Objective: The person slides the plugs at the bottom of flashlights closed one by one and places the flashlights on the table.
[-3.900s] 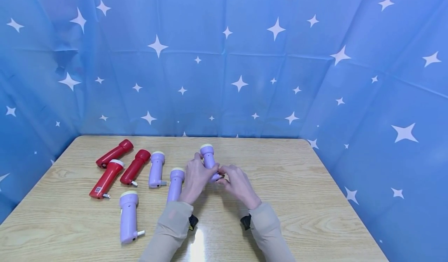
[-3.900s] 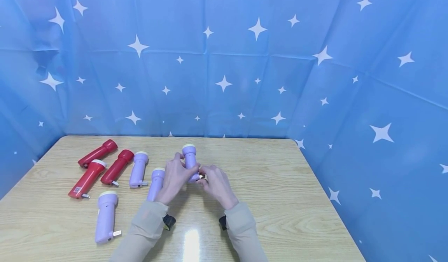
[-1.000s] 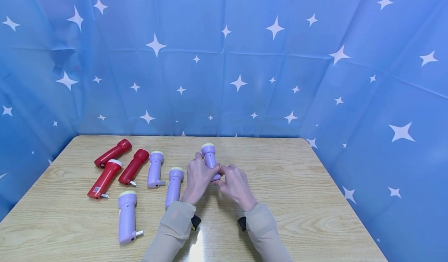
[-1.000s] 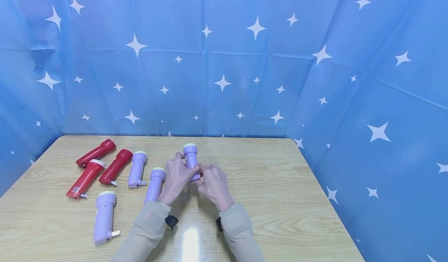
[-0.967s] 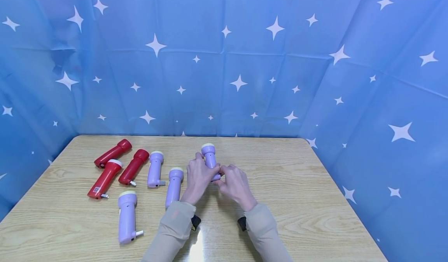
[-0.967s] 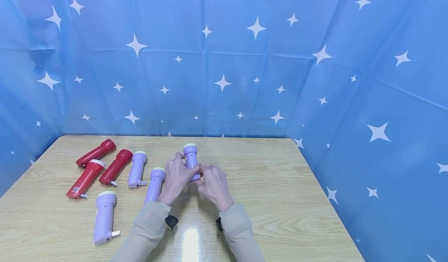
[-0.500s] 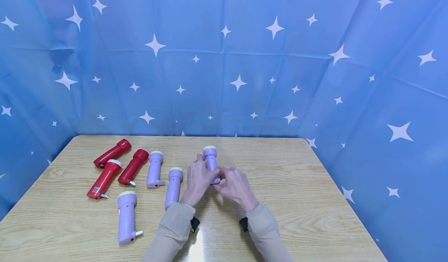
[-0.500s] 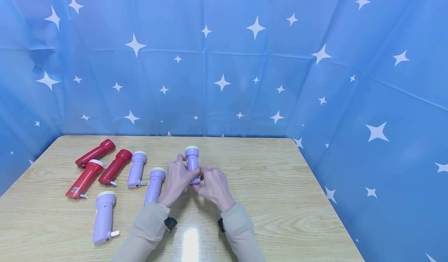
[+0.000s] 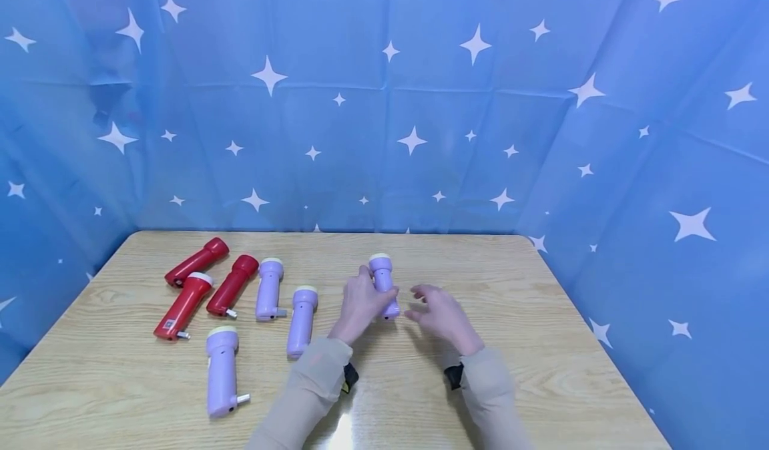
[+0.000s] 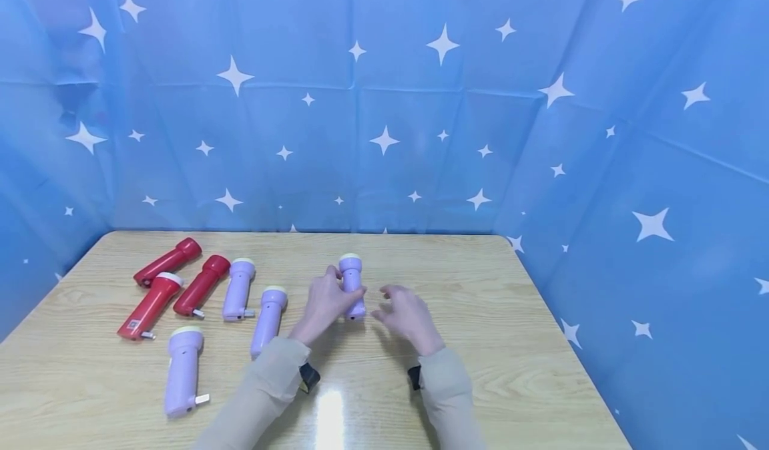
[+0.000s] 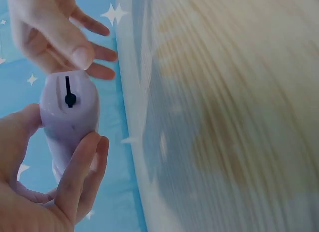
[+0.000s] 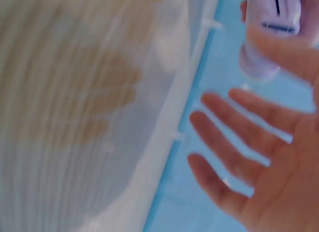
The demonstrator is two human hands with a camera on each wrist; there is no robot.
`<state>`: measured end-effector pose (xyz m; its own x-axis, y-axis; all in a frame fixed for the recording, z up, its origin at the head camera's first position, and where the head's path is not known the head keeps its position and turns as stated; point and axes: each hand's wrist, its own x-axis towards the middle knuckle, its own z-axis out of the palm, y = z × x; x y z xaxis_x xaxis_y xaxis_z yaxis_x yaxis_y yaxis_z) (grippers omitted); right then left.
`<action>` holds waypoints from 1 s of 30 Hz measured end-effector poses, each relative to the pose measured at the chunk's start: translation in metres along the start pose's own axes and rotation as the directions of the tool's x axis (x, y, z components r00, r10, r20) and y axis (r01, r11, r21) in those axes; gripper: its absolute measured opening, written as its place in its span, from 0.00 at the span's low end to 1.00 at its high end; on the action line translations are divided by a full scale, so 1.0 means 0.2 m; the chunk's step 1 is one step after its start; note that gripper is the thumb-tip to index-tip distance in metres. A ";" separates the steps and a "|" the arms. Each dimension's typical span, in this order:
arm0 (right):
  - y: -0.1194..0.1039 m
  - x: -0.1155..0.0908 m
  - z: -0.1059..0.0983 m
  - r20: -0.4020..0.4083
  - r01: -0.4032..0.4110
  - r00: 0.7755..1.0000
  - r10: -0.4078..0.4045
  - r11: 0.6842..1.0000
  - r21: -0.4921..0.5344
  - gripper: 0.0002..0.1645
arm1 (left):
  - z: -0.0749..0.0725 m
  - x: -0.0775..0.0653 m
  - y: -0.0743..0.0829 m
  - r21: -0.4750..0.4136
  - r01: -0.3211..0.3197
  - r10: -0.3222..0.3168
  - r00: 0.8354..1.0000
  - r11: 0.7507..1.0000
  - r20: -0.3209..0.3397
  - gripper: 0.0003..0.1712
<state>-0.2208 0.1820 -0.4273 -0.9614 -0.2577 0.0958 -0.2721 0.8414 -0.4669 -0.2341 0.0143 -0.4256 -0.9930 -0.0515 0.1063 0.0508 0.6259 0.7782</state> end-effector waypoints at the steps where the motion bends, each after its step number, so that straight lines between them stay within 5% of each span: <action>1: 0.03 0.00 -0.03 -0.022 -0.031 0.999 0.031 0.999 -0.020 0.28 | 0.02 0.01 0.01 -0.009 0.002 -0.002 1.000 1.000 0.011 0.29; 13: 0.35 -0.07 -0.24 -0.193 -0.321 0.932 0.307 0.946 -0.049 0.25 | 0.33 0.03 0.18 -0.039 0.017 -0.011 0.989 0.999 0.148 0.32; 22: 0.42 -0.09 -0.25 -0.191 -0.374 0.912 0.362 0.927 -0.029 0.25 | 0.52 0.04 0.26 -0.043 0.033 -0.026 0.988 0.999 0.153 0.36; 30: 0.42 -0.10 -0.24 -0.181 -0.373 0.914 0.363 0.928 -0.025 0.25 | 0.58 0.04 0.29 -0.032 0.038 -0.032 0.987 0.999 0.160 0.38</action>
<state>-0.2271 0.2817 -0.4258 -0.9848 0.1555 0.0774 0.1051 0.8883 -0.4470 -0.2509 0.1406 -0.4517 -0.9984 0.0534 -0.0194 0.0164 0.5984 0.8011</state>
